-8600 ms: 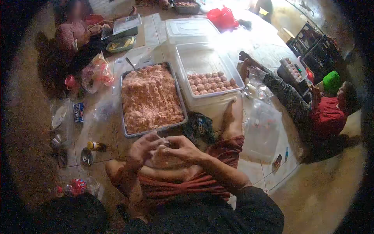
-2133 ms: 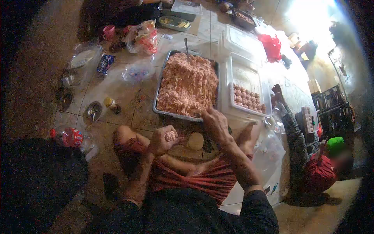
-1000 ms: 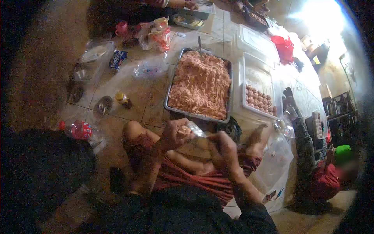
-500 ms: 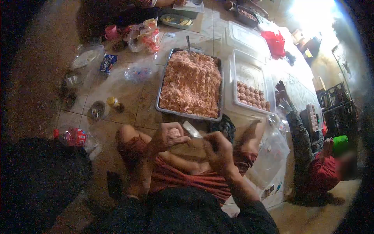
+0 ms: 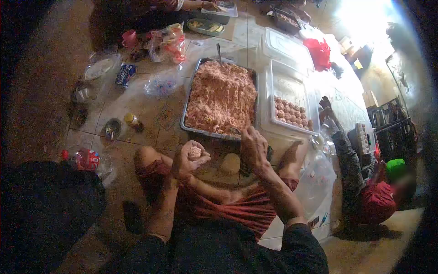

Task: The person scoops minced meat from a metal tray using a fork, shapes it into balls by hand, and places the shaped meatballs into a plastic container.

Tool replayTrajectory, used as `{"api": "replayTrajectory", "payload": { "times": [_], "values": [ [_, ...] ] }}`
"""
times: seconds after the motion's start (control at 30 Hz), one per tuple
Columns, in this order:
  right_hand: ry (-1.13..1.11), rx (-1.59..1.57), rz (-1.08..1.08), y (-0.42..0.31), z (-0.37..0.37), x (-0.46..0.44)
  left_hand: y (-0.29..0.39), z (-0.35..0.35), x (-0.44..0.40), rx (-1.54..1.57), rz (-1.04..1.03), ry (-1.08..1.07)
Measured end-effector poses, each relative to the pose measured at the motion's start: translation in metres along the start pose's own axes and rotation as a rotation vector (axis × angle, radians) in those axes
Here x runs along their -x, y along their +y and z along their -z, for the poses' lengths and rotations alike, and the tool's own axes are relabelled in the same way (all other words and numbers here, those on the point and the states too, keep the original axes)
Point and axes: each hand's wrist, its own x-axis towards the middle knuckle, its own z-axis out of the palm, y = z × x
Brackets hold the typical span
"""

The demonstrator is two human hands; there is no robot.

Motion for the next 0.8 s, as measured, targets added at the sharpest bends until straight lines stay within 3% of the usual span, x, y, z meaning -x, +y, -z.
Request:
{"api": "replayTrajectory", "payload": {
  "times": [0.17,0.27,0.33,0.43,0.47,0.57,0.67,0.7,0.8],
  "values": [
    [-0.005,-0.152,0.121,-0.025,0.022,-0.002,0.011,-0.001,-0.003,-0.039,0.075,0.039],
    [-0.032,-0.354,0.025,-0.026,0.05,-0.005,0.01,0.0,-0.006,0.035,-0.038,-0.057],
    [-0.092,-0.554,0.023,-0.028,0.067,-0.005,0.004,0.004,-0.01,-0.216,-0.028,-0.074],
    [-0.132,-0.836,-0.045,-0.051,0.094,0.004,0.015,-0.004,-0.015,-0.193,-0.116,-0.081],
    [-0.078,-0.806,0.064,-0.053,0.091,0.009,-0.001,-0.003,-0.019,-0.179,-0.16,-0.054],
    [-0.075,-0.662,0.095,-0.057,0.07,0.024,0.001,-0.002,-0.025,-0.213,-0.197,-0.069],
    [-0.115,-0.66,0.025,-0.052,0.097,0.029,0.024,-0.009,-0.023,-0.118,-0.264,-0.014],
    [-0.15,-0.674,-0.057,-0.051,0.108,0.031,0.032,-0.004,-0.017,-0.121,-0.257,-0.009],
    [-0.033,-0.729,0.002,-0.057,0.105,0.034,0.057,0.001,-0.008,-0.068,-0.08,-0.132]
  ]
}}
